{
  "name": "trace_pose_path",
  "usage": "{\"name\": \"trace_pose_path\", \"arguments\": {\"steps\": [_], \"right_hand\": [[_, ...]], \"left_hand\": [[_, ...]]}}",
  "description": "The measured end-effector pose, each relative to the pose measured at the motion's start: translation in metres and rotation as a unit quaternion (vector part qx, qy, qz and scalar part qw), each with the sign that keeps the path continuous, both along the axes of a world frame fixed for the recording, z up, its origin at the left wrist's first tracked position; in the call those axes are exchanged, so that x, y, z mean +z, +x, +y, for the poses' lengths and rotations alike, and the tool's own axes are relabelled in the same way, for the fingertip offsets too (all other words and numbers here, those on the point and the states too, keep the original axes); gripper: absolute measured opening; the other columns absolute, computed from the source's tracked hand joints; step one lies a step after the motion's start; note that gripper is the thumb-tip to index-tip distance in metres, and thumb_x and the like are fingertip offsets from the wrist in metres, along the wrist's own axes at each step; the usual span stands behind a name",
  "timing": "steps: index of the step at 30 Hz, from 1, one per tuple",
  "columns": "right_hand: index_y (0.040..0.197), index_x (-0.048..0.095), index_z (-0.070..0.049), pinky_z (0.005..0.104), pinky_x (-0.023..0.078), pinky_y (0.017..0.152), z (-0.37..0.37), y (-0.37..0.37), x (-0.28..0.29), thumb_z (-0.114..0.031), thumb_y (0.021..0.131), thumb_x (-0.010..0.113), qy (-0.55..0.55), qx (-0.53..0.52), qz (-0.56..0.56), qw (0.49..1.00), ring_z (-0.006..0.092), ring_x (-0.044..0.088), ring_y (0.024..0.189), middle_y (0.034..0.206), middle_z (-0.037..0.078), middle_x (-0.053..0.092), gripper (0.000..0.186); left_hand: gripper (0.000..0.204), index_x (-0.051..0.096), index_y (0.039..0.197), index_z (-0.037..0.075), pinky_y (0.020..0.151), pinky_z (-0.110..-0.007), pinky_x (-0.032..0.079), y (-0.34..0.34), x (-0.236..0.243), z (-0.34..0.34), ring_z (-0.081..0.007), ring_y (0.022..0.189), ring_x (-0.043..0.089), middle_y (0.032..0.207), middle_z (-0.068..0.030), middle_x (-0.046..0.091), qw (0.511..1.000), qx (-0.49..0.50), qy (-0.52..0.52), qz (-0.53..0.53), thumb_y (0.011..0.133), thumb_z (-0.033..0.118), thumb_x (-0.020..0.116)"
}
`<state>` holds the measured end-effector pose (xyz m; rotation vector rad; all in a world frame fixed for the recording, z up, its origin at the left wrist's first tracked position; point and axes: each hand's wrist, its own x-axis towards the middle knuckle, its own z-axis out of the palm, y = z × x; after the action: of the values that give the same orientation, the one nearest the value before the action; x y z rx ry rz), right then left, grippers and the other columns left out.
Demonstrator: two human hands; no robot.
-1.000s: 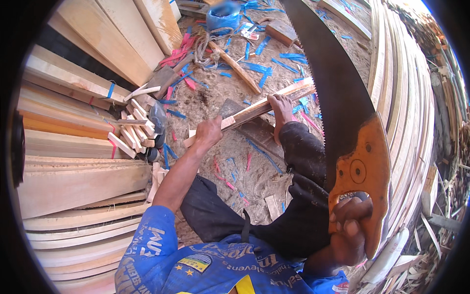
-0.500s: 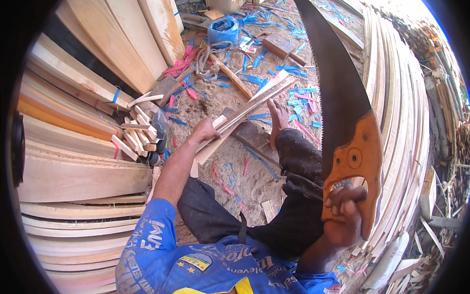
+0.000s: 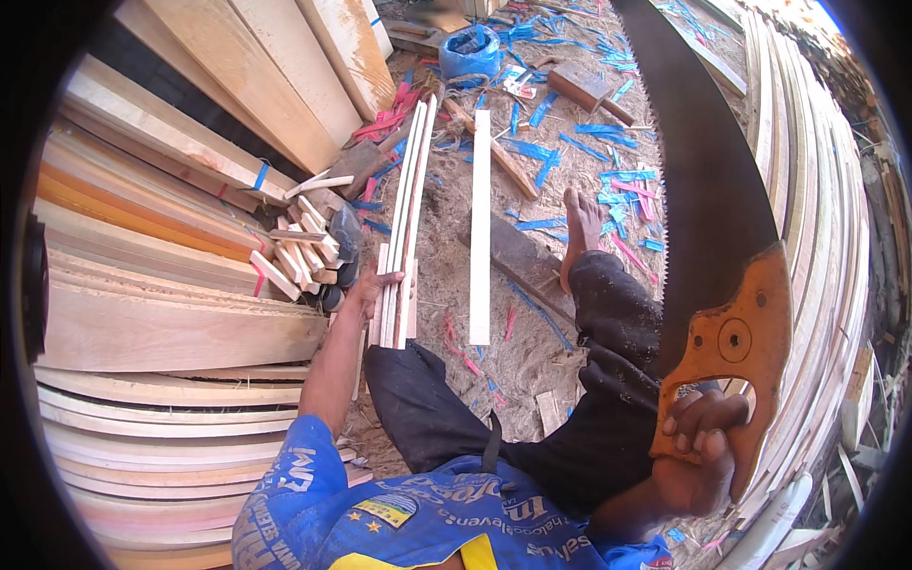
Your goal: The person uses a hand saw to cut thin wooden strips into smaller pieces. They hold the wood with one hand and saw with the other, placing the cut pieces into a pile.
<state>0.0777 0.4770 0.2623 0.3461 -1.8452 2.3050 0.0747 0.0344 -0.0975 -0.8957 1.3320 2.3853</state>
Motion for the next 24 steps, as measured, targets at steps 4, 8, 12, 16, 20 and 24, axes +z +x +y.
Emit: {"name": "trace_pose_path", "arguments": {"steps": [4,8,12,16,20,24], "right_hand": [[0.076,0.043,-0.009,0.0301,0.039,0.066,0.001,0.000,0.001,-0.013,0.087,0.052,-0.007,-0.004,0.003,1.000,0.0118,0.041,0.061,0.068,0.002,0.038,0.015],[0.076,0.043,-0.008,0.0307,0.039,0.066,0.000,-0.002,-0.001,-0.012,0.086,0.052,-0.020,-0.024,-0.001,1.000,0.0119,0.041,0.062,0.068,0.002,0.038,0.015],[0.079,0.045,-0.005,0.0312,0.040,0.065,0.005,-0.004,-0.004,-0.012,0.085,0.053,-0.019,-0.042,0.017,0.999,0.0128,0.042,0.061,0.068,0.003,0.039,0.012],[0.083,0.049,0.000,0.0323,0.043,0.062,0.015,-0.003,-0.013,-0.011,0.082,0.054,-0.014,-0.087,0.029,0.996,0.0143,0.044,0.060,0.068,0.005,0.040,0.013],[0.086,0.050,0.002,0.0319,0.043,0.063,0.027,-0.004,-0.016,-0.011,0.082,0.054,-0.046,-0.087,0.002,0.995,0.0143,0.044,0.060,0.069,0.005,0.041,0.015],[0.078,0.043,-0.007,0.0293,0.038,0.066,0.019,-0.002,-0.009,-0.013,0.087,0.053,0.004,-0.080,-0.011,0.997,0.0122,0.039,0.062,0.067,0.003,0.038,0.015]], "left_hand": [[0.049,0.056,0.115,-0.003,0.070,-0.039,0.063,-0.002,0.044,0.062,-0.0246,0.078,0.071,0.091,-0.0156,0.070,0.997,-0.015,0.067,0.047,0.074,0.011,0.081],[0.070,0.045,0.123,-0.009,0.073,-0.040,0.064,-0.030,0.066,0.156,-0.0274,0.082,0.072,0.096,-0.0219,0.068,0.968,-0.123,0.195,0.103,0.071,0.018,0.084],[0.049,0.055,0.116,-0.001,0.074,-0.037,0.061,-0.035,0.039,0.249,-0.0213,0.078,0.070,0.092,-0.0122,0.069,0.951,-0.132,0.271,0.061,0.076,0.009,0.081],[0.042,0.060,0.113,0.001,0.071,-0.032,0.058,-0.043,0.035,0.298,-0.0166,0.075,0.067,0.092,-0.0056,0.068,0.969,-0.094,0.207,0.094,0.079,0.014,0.080],[0.038,0.063,0.108,0.001,0.069,-0.032,0.059,-0.057,0.034,0.294,-0.0175,0.075,0.068,0.089,-0.0068,0.068,0.991,-0.052,0.072,0.096,0.078,0.015,0.081],[0.042,0.063,0.110,-0.002,0.073,-0.034,0.062,-0.076,0.040,0.247,-0.0216,0.083,0.071,0.095,-0.0142,0.070,0.994,0.056,-0.087,0.036,0.077,0.018,0.080]]}}
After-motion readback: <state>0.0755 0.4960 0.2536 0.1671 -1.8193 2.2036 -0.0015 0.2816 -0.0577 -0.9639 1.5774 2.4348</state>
